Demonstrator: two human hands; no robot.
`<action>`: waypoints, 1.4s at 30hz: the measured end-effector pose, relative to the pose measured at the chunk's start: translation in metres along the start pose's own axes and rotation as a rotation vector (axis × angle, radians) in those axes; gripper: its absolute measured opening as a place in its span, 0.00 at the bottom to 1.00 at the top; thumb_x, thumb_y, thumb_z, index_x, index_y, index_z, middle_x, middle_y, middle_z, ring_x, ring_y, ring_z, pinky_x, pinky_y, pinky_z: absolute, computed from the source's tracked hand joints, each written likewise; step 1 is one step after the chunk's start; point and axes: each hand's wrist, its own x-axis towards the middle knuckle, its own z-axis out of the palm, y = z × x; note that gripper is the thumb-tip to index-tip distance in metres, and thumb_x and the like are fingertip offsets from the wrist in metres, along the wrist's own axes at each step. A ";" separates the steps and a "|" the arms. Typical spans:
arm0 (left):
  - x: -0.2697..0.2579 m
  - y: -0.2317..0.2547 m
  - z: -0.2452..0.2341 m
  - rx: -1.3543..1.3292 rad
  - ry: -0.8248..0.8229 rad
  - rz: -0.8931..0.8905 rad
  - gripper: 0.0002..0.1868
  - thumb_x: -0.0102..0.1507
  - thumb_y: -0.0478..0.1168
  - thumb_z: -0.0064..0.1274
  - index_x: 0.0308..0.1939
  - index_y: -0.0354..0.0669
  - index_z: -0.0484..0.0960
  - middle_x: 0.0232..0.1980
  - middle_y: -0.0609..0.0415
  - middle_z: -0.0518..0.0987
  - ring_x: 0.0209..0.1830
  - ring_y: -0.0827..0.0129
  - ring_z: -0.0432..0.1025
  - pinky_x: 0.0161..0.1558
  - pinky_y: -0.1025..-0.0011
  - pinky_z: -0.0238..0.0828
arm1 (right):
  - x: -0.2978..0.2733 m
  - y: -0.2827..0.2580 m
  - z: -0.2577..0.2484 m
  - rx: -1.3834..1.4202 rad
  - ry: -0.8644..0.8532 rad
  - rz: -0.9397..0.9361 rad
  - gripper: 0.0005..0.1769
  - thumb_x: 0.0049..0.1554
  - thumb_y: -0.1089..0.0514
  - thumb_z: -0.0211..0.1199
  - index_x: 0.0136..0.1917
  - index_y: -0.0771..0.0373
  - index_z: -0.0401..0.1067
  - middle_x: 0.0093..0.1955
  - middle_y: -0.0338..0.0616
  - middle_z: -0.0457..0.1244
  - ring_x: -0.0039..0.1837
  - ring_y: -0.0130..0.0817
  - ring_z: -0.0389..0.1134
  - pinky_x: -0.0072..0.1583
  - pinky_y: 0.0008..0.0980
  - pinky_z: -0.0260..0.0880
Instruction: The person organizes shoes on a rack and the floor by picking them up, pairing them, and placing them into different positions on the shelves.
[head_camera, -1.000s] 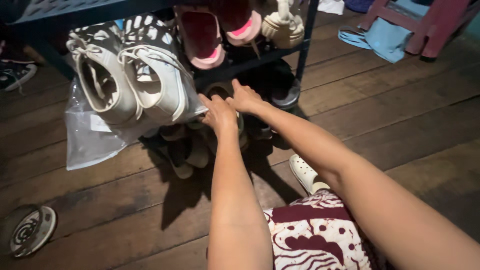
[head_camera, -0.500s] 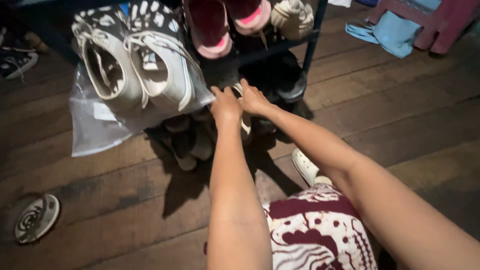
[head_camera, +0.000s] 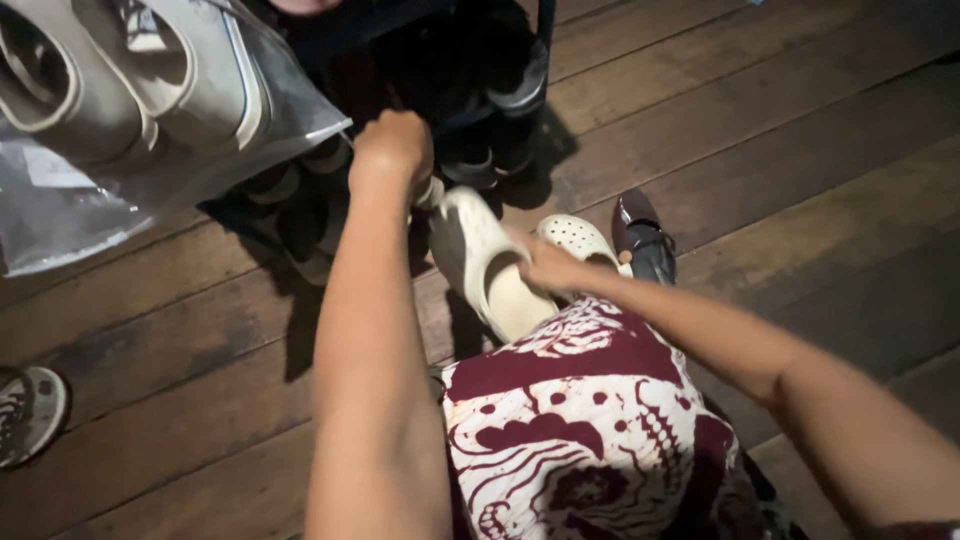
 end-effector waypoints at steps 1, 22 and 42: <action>0.003 0.001 0.004 0.003 0.005 0.002 0.15 0.59 0.31 0.51 0.47 0.36 0.86 0.56 0.35 0.80 0.56 0.40 0.75 0.55 0.51 0.74 | -0.006 0.002 0.005 0.007 -0.077 0.106 0.47 0.51 0.62 0.51 0.83 0.49 0.46 0.68 0.67 0.61 0.67 0.55 0.65 0.67 0.46 0.66; 0.111 0.005 0.042 -0.098 0.173 0.040 0.22 0.58 0.32 0.55 0.56 0.51 0.82 0.60 0.45 0.77 0.57 0.46 0.74 0.54 0.52 0.73 | 0.149 -0.020 -0.126 -0.162 0.858 -0.349 0.21 0.61 0.58 0.60 0.67 0.62 0.66 0.62 0.57 0.66 0.64 0.61 0.66 0.64 0.49 0.67; 0.133 -0.011 0.055 -0.218 0.390 0.020 0.10 0.56 0.29 0.53 0.40 0.33 0.84 0.50 0.35 0.81 0.47 0.40 0.78 0.46 0.50 0.76 | 0.297 -0.031 -0.133 -0.196 0.826 0.093 0.23 0.62 0.39 0.56 0.55 0.59 0.76 0.52 0.59 0.69 0.52 0.59 0.71 0.51 0.56 0.71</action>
